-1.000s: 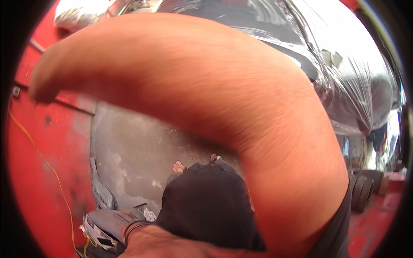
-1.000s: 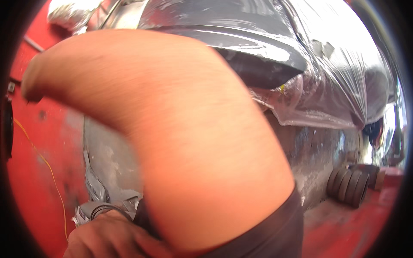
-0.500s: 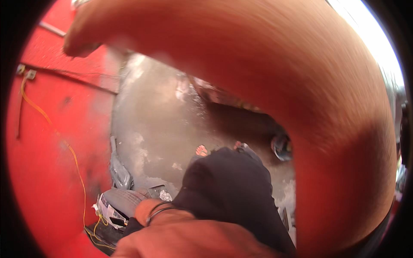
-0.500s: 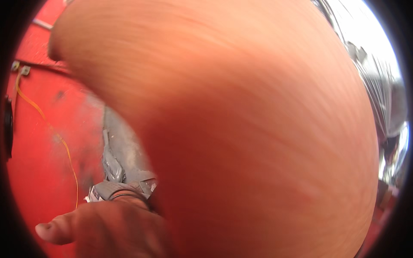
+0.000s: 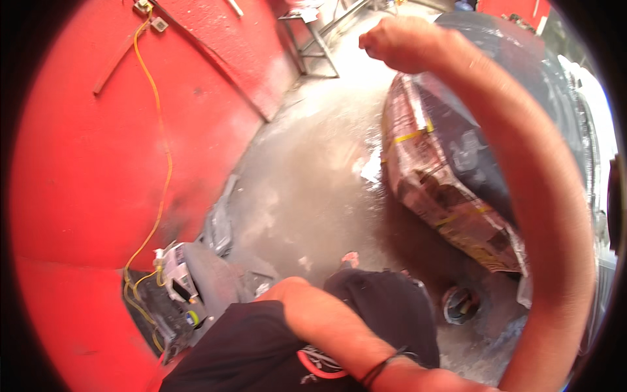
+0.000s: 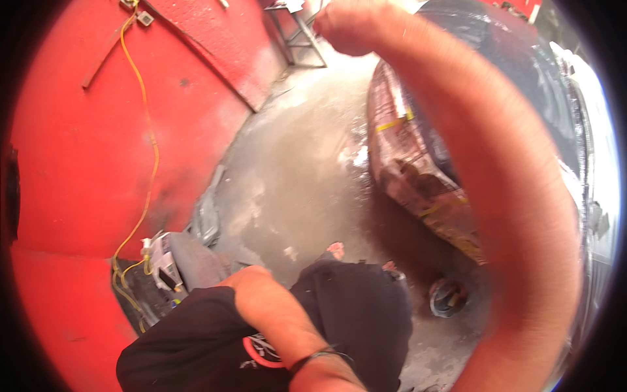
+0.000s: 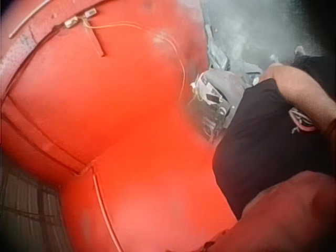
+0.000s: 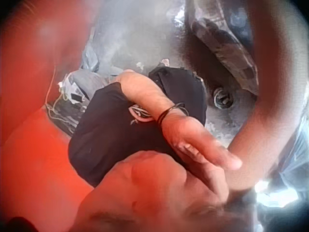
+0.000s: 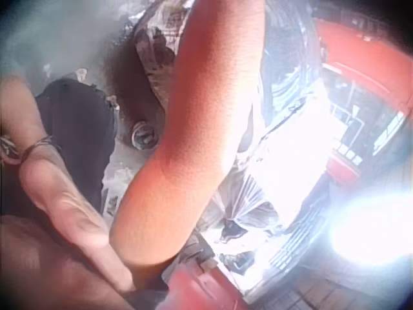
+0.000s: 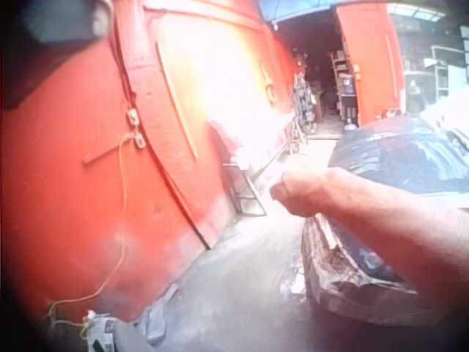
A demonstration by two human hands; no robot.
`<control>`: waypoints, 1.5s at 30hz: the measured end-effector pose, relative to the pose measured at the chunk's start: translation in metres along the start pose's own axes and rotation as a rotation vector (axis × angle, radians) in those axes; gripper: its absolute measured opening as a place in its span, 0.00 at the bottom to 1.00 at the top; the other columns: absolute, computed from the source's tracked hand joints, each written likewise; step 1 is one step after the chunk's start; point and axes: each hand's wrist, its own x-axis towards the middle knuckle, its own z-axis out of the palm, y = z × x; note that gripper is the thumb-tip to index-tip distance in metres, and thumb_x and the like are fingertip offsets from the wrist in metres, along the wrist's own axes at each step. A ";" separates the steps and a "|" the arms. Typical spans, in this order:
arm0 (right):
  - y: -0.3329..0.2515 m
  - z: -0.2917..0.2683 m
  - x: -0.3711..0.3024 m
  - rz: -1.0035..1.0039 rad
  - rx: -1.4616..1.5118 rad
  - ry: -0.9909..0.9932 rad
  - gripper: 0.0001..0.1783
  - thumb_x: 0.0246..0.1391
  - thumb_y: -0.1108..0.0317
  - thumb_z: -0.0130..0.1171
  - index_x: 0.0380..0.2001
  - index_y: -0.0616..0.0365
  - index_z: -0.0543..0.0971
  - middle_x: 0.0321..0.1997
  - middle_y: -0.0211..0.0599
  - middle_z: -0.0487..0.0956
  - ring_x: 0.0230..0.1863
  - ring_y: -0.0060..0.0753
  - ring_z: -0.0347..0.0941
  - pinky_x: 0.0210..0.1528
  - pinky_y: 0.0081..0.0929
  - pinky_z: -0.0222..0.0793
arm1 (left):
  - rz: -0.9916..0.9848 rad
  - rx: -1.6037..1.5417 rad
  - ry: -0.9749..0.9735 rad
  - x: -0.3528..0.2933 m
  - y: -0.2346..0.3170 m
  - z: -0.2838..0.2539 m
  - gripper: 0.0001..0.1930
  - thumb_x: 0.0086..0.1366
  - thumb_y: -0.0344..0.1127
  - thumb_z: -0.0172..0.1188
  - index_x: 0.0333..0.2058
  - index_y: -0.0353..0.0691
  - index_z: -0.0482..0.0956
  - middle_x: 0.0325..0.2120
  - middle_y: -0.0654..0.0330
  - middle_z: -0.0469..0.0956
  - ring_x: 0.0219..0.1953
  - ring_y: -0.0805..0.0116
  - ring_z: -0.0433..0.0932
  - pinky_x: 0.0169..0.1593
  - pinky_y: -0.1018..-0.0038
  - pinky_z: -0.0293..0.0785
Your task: The person sands the surface of a car hood by hand using a sanding block and a cloth.
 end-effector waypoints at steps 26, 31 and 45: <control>-0.240 0.301 -0.314 0.549 0.875 -0.363 0.28 0.63 0.63 0.59 0.67 0.39 0.81 0.50 0.44 0.89 0.51 0.54 0.87 0.50 0.54 0.82 | -0.232 1.802 1.380 -0.166 0.094 -0.016 0.24 0.79 0.38 0.55 0.64 0.26 0.80 0.63 0.40 0.83 0.69 0.49 0.79 0.74 0.59 0.69; -0.363 0.369 -0.553 1.263 0.974 -0.468 0.22 0.70 0.56 0.56 0.63 0.45 0.82 0.52 0.50 0.89 0.52 0.60 0.86 0.57 0.54 0.80 | -0.498 2.216 1.888 -0.399 0.127 -0.028 0.15 0.76 0.33 0.58 0.55 0.42 0.90 0.49 0.45 0.90 0.54 0.52 0.89 0.60 0.64 0.81; -0.629 0.255 -0.700 2.392 0.897 -0.829 0.31 0.63 0.68 0.64 0.68 0.61 0.69 0.65 0.63 0.82 0.69 0.62 0.78 0.72 0.48 0.74 | -1.236 2.134 1.600 -0.447 0.228 -0.165 0.24 0.73 0.47 0.59 0.63 0.49 0.84 0.57 0.45 0.85 0.61 0.42 0.83 0.66 0.53 0.78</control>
